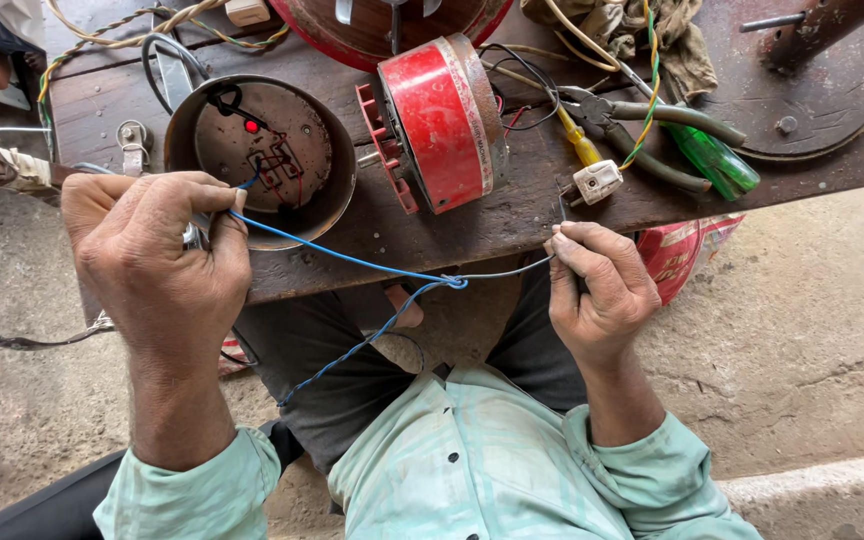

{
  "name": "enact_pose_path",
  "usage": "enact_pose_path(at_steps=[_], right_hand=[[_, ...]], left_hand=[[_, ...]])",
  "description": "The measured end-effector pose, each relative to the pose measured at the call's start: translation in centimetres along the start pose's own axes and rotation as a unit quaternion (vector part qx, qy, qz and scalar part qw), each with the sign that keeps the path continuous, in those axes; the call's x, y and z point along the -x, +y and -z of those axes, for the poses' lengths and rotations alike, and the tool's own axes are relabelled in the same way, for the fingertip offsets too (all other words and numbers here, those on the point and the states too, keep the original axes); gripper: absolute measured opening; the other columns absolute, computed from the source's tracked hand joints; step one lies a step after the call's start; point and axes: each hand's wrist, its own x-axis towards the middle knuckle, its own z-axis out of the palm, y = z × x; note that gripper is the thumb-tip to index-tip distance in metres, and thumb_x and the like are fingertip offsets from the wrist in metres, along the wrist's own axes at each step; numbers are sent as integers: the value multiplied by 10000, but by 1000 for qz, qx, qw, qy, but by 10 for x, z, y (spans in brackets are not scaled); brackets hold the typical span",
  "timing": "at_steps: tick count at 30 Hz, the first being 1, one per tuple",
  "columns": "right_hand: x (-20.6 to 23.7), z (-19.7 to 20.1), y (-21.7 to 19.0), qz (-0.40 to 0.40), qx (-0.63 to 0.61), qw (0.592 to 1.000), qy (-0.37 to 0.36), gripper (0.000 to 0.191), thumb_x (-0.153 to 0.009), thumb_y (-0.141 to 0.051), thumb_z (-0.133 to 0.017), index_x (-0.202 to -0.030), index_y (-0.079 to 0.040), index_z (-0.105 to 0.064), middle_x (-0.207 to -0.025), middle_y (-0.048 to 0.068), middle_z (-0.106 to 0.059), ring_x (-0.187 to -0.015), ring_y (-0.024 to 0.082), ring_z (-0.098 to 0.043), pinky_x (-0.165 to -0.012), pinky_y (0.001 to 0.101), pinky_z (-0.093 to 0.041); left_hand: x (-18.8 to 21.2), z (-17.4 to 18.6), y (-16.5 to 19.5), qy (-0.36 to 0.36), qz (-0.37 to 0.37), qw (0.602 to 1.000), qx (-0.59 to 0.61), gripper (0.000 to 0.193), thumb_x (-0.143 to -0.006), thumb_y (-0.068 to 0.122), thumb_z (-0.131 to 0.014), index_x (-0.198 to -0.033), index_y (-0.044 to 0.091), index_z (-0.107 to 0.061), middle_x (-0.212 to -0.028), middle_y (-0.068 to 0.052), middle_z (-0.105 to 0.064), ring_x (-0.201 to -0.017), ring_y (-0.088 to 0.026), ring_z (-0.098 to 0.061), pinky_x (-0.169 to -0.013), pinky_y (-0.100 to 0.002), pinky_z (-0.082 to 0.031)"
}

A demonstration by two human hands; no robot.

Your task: The person sits on the ground in front of a low workbench holding an electric motor and joins the ends of a blue wire and a black wire by twisting them together by hand, repeatedly twisting the joint. Another person briefly hands them a capacitor, and the person continues twisting the wire connection near the motor.

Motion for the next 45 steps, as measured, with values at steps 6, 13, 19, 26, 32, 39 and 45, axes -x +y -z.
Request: enact_pose_path(at_steps=[6,13,19,26,32,39,45], right_hand=[[1,1,0,-18,15,1000,-4,178,-918,81,-820,-1037,-18,-732,-1117,127,-722,-1020,226,-741,-913,318,-629],[3,-2,-2,-25,3,1000,-15,168,-990,84,-824,-1089,-16,-733,-1170,129,-724,-1012,216,-741,-896,294,-630],[5,-3,0,-19,17,1000,-14,170,-989,69,-840,-1083,-23,-732,-1165,124,-724,-1014,216,-737,-896,299,-623],[4,-5,-1,-16,21,1000,-15,172,-982,66,-847,-1068,-28,-732,-1156,120,-726,-1008,209,-740,-879,293,-626],[5,-6,-1,-20,16,1000,-15,172,-985,70,-842,-1073,-26,-731,-1161,117,-724,-1018,209,-736,-895,294,-623],[2,-6,-2,-25,15,999,-17,172,-970,80,-832,-1064,-21,-728,-1146,122,-724,-1006,211,-738,-889,295,-623],[-1,-1,-4,-19,3,1000,-17,184,-936,91,-827,-1045,-13,-723,-1123,130,-722,-1024,223,-739,-874,289,-629]], left_hand=[[-5,0,5,1,6,1000,-4,165,-845,-25,-823,-915,95,-736,-955,-8,-742,-928,-210,-565,-885,-322,-439],[-7,3,1,14,18,1000,21,186,-836,-7,-838,-915,107,-714,-971,-2,-738,-946,-228,-584,-903,-348,-449],[-5,1,-2,8,28,999,20,180,-866,14,-859,-913,106,-712,-942,-1,-734,-937,-220,-574,-884,-335,-451],[-3,1,-4,15,32,999,9,190,-828,-17,-836,-926,101,-724,-955,-5,-736,-951,-222,-569,-886,-337,-456],[-2,-1,-6,12,37,999,3,186,-830,-12,-840,-922,99,-723,-942,-8,-733,-953,-233,-570,-908,-352,-457],[-3,-2,-5,8,33,999,-8,189,-834,-19,-828,-926,106,-721,-957,-6,-734,-961,-231,-581,-893,-340,-463],[-4,0,-1,12,11,1000,-14,185,-811,-32,-810,-906,97,-717,-919,-19,-721,-920,-230,-573,-894,-348,-436]])
